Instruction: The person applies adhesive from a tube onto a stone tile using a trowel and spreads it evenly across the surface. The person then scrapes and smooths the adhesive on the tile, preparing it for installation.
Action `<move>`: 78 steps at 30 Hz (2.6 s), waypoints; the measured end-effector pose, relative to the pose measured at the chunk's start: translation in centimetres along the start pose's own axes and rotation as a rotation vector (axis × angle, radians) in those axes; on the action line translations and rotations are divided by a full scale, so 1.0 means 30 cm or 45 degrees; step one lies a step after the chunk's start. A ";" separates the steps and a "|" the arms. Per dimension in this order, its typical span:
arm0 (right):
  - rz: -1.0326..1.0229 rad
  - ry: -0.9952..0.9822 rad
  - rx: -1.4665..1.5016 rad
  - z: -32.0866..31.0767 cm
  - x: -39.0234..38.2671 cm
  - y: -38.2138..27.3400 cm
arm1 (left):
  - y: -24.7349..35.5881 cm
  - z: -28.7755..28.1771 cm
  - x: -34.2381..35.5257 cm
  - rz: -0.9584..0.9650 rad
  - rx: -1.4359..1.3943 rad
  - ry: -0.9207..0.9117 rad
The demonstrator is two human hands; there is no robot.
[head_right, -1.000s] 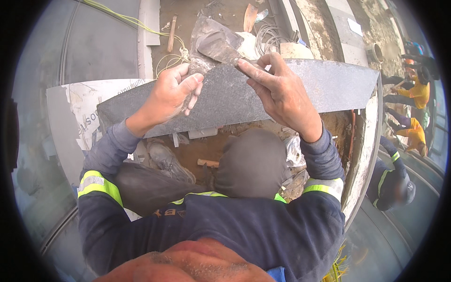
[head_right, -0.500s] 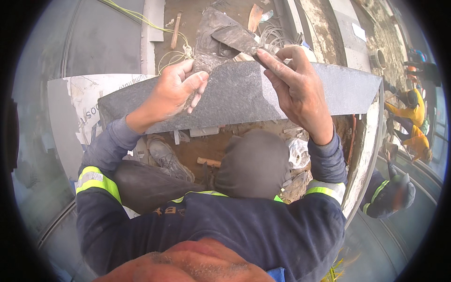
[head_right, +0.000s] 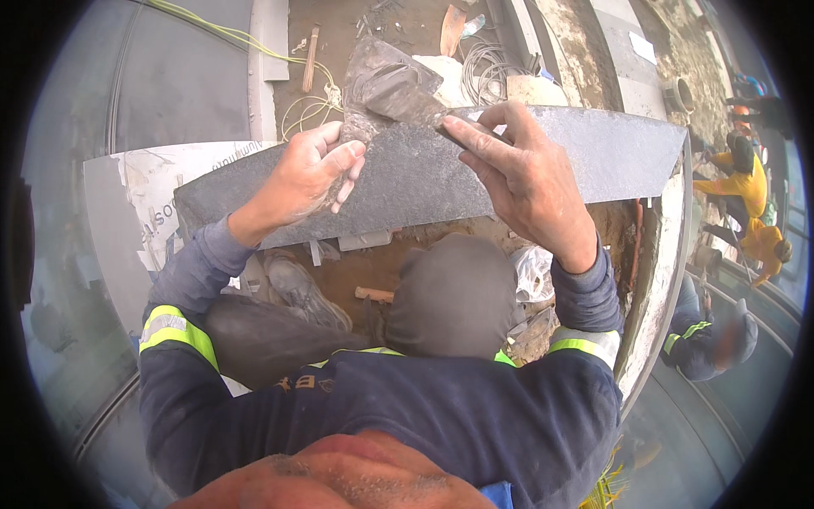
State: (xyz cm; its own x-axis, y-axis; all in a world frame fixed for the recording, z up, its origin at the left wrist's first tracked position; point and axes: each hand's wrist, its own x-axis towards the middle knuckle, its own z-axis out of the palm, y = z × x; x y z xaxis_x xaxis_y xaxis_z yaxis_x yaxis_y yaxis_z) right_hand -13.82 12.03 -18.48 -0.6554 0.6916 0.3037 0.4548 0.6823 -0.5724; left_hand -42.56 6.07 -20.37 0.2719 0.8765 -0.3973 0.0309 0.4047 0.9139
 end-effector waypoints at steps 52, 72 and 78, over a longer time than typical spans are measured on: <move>0.151 0.029 0.541 -0.150 0.031 0.247 | 0.027 -0.008 -0.009 0.032 -0.192 -0.154; 0.352 -0.036 0.447 -0.022 -0.097 0.343 | 0.055 -0.054 -0.008 0.332 0.017 -0.097; 0.649 0.227 1.725 0.116 -0.113 0.081 | -0.028 -0.031 0.035 0.292 0.107 0.191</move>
State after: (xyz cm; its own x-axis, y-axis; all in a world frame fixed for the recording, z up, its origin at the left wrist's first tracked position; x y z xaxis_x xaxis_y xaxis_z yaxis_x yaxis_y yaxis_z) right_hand -12.59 10.53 -23.54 -0.4721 0.8738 -0.1166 -0.3611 -0.3124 -0.8787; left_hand -43.21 6.88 -21.64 0.1358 0.9740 -0.1813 0.0661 0.1737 0.9826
